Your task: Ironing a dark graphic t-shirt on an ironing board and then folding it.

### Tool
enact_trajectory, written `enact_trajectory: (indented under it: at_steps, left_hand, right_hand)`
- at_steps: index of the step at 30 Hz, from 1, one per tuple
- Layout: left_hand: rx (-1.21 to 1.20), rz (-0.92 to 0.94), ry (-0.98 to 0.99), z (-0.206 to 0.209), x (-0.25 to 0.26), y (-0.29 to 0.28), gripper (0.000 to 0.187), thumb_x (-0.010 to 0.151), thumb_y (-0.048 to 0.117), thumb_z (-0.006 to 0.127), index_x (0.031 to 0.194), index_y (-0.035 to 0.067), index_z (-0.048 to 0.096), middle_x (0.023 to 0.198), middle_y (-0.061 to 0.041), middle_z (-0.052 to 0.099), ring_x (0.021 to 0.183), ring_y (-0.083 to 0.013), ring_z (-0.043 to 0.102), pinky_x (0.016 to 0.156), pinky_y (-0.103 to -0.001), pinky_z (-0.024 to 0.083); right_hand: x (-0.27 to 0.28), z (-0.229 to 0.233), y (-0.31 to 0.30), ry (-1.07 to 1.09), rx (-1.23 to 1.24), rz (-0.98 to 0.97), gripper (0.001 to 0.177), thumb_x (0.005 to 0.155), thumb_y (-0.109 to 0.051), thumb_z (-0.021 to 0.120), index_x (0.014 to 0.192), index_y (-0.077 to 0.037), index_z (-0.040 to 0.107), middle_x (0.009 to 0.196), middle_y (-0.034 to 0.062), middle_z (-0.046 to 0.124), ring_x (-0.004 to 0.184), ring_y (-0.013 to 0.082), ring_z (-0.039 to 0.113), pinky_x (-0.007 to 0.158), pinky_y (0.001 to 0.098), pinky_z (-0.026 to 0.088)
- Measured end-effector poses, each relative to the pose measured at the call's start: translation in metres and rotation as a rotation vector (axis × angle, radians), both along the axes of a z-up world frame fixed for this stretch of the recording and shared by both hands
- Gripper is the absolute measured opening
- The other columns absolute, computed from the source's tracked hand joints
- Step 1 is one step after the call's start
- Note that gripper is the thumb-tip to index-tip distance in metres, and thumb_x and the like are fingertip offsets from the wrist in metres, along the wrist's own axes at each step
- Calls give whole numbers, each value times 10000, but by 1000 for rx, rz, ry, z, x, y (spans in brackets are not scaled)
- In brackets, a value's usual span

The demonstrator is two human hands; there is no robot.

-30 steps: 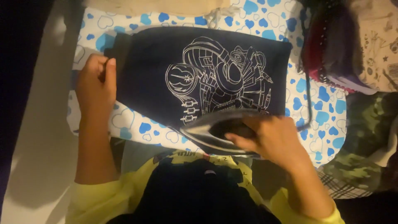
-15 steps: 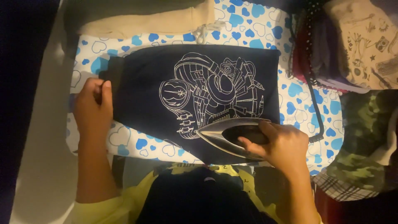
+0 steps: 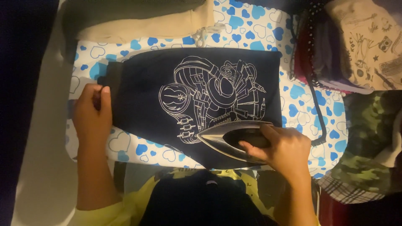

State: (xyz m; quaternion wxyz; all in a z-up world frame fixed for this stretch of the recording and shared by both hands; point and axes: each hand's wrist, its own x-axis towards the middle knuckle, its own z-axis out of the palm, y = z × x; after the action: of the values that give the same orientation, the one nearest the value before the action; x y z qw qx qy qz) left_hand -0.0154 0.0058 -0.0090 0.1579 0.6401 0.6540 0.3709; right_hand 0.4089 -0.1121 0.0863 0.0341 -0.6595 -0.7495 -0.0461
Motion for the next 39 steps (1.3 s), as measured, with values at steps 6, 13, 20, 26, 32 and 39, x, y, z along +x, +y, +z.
enact_trajectory:
  at_steps: [6, 13, 20, 26, 32, 39]
  left_hand:
    - [1, -1, 16, 5, 2, -3, 217, 1214, 225, 576, 1114, 39, 629, 796, -144, 626, 720, -350, 628, 717, -478, 489]
    - [-4, 2, 15, 8, 2, -4, 203, 1217, 210, 572, 1153, 28, 635, 832, -153, 653, 745, -359, 646, 714, -479, 500]
    - [-25, 10, 28, 11, 6, -5, 230, 1212, 235, 562, 1158, 22, 629, 853, -171, 659, 761, -376, 647, 715, -496, 504]
    - [-252, 107, -7, 37, 18, -3, 245, 1165, 297, 504, 1158, 73, 604, 1015, -110, 657, 935, -267, 614, 828, -447, 456]
    - [-249, 116, -4, 37, 20, -2, 252, 1159, 295, 504, 1167, 66, 610, 1060, -127, 682, 963, -282, 654, 828, -438, 487]
    - [-6, 53, 93, 13, 5, 5, 339, 1166, 351, 598, 1149, 16, 648, 920, -227, 699, 894, -448, 690, 830, -555, 503]
  right_hand:
    - [-1, -1, -1, 17, 21, 11, 578, 789, -764, 681, 782, -193, 774, 675, 24, 755, 593, 205, 709, 624, 302, 549]
    - [-1, 0, 1, -13, 48, 31, 572, 789, -752, 692, 776, -183, 750, 658, 34, 736, 589, 225, 706, 624, 328, 548]
    - [-2, 4, 0, -24, 34, 34, 554, 780, -747, 705, 761, -195, 747, 637, 24, 732, 573, 220, 700, 628, 325, 553]
    - [4, -16, 0, -80, 230, 91, 649, 830, -822, 651, 639, -210, 549, 486, -55, 484, 450, 143, 485, 401, 289, 254]
    - [5, -19, 1, -82, 252, 107, 699, 825, -845, 646, 602, -207, 466, 476, -63, 436, 431, 117, 427, 407, 273, 214]
    - [1, -5, 40, -96, 181, 137, 571, 752, -755, 729, 836, -190, 747, 619, 59, 702, 564, 255, 700, 592, 356, 563]
